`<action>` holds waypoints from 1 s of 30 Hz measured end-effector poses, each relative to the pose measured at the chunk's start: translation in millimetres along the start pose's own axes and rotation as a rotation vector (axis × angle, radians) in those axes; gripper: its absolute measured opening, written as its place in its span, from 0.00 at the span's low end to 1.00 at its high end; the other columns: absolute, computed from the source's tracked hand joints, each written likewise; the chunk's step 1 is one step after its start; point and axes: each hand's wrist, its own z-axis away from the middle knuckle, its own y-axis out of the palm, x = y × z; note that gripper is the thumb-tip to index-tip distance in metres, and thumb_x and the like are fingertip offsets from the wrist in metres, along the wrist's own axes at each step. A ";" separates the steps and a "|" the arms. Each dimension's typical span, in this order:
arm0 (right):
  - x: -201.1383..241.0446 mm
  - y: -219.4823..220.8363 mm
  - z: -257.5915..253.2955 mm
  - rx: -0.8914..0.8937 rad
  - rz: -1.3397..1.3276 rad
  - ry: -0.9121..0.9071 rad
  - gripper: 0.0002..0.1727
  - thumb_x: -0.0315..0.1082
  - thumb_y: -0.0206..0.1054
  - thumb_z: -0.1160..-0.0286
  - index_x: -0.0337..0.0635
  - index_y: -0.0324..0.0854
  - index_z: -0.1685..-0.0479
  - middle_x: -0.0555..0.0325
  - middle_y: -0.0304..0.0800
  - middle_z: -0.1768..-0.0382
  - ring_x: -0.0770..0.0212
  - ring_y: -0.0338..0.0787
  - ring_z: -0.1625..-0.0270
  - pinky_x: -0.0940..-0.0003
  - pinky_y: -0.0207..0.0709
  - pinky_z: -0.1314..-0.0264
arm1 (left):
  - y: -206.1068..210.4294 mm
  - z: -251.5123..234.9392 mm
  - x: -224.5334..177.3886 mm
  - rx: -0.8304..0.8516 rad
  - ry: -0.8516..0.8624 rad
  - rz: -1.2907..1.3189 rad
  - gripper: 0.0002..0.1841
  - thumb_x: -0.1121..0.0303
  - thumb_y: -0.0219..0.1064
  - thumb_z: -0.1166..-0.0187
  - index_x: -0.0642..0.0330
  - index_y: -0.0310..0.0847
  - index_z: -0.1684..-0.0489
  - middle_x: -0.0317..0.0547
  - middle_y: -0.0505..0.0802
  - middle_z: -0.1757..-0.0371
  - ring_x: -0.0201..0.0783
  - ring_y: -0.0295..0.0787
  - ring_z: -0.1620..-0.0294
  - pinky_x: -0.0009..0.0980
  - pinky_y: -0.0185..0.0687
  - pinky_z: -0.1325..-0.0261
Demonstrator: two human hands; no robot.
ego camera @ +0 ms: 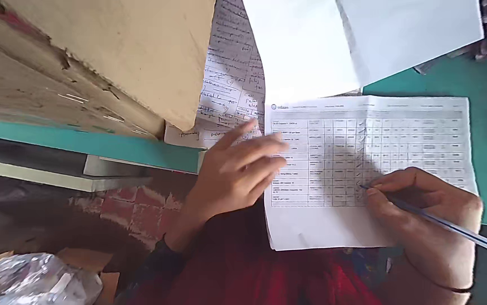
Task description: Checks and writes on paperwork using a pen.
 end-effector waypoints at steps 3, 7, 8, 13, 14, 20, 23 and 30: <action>-3.2 -1.0 -1.1 -0.003 -0.004 -0.021 0.06 0.34 0.72 0.43 0.57 0.83 0.68 0.87 0.88 0.71 0.89 0.85 0.70 0.91 0.78 0.68 | -8.8 16.0 -6.9 0.104 0.134 0.222 0.10 0.72 0.63 0.19 0.63 0.91 0.65 0.51 0.97 0.53 0.41 0.93 0.42 0.40 0.80 0.25; -5.4 -2.2 -1.2 0.007 -0.004 -0.030 0.06 0.34 0.72 0.43 0.58 0.83 0.68 0.87 0.89 0.70 0.89 0.85 0.69 0.91 0.79 0.67 | -17.1 34.7 -18.6 0.287 0.127 0.273 0.11 0.76 0.60 0.15 0.65 0.91 0.52 0.52 0.96 0.45 0.45 0.88 0.32 0.39 0.77 0.22; -5.4 -2.1 -1.2 0.007 -0.003 -0.029 0.06 0.34 0.72 0.42 0.59 0.82 0.68 0.88 0.89 0.70 0.89 0.85 0.69 0.91 0.79 0.67 | -17.1 37.2 -19.8 0.285 0.121 0.268 0.10 0.76 0.60 0.15 0.65 0.91 0.52 0.53 0.96 0.45 0.46 0.88 0.31 0.39 0.77 0.22; -5.2 -1.8 -1.5 0.004 -0.005 -0.030 0.06 0.33 0.71 0.42 0.58 0.82 0.68 0.87 0.89 0.70 0.88 0.85 0.69 0.91 0.79 0.67 | -13.6 40.1 -21.1 0.220 0.121 0.234 0.09 0.78 0.63 0.16 0.65 0.90 0.52 0.53 0.96 0.47 0.46 0.90 0.33 0.38 0.80 0.24; -4.8 -1.8 -1.3 0.001 -0.005 -0.026 0.06 0.33 0.71 0.42 0.58 0.82 0.68 0.87 0.89 0.70 0.88 0.85 0.69 0.90 0.79 0.68 | -12.7 40.2 -21.7 0.205 0.118 0.228 0.08 0.78 0.62 0.16 0.65 0.90 0.53 0.53 0.96 0.48 0.45 0.90 0.34 0.38 0.80 0.25; -4.0 -0.6 -1.8 0.000 0.002 -0.046 0.06 0.33 0.71 0.42 0.56 0.82 0.69 0.87 0.88 0.70 0.89 0.85 0.69 0.92 0.79 0.67 | -4.7 41.6 -20.9 0.081 0.077 0.271 0.05 0.74 0.66 0.17 0.63 0.89 0.58 0.51 0.97 0.54 0.41 0.94 0.40 0.35 0.84 0.29; -4.5 -1.3 -2.2 0.006 -0.008 -0.061 0.07 0.31 0.71 0.43 0.57 0.83 0.70 0.86 0.89 0.71 0.88 0.85 0.70 0.91 0.79 0.68 | -5.6 38.4 -19.4 0.081 0.071 0.285 0.06 0.73 0.66 0.16 0.63 0.88 0.60 0.49 0.97 0.55 0.38 0.94 0.42 0.33 0.85 0.31; -6.6 -2.0 -2.0 -0.005 -0.009 -0.068 0.07 0.31 0.73 0.45 0.55 0.83 0.70 0.83 0.89 0.71 0.87 0.85 0.71 0.90 0.80 0.68 | -10.4 36.0 -20.0 0.153 0.011 0.305 0.09 0.71 0.61 0.14 0.63 0.87 0.59 0.48 0.98 0.54 0.38 0.94 0.40 0.34 0.82 0.27</action>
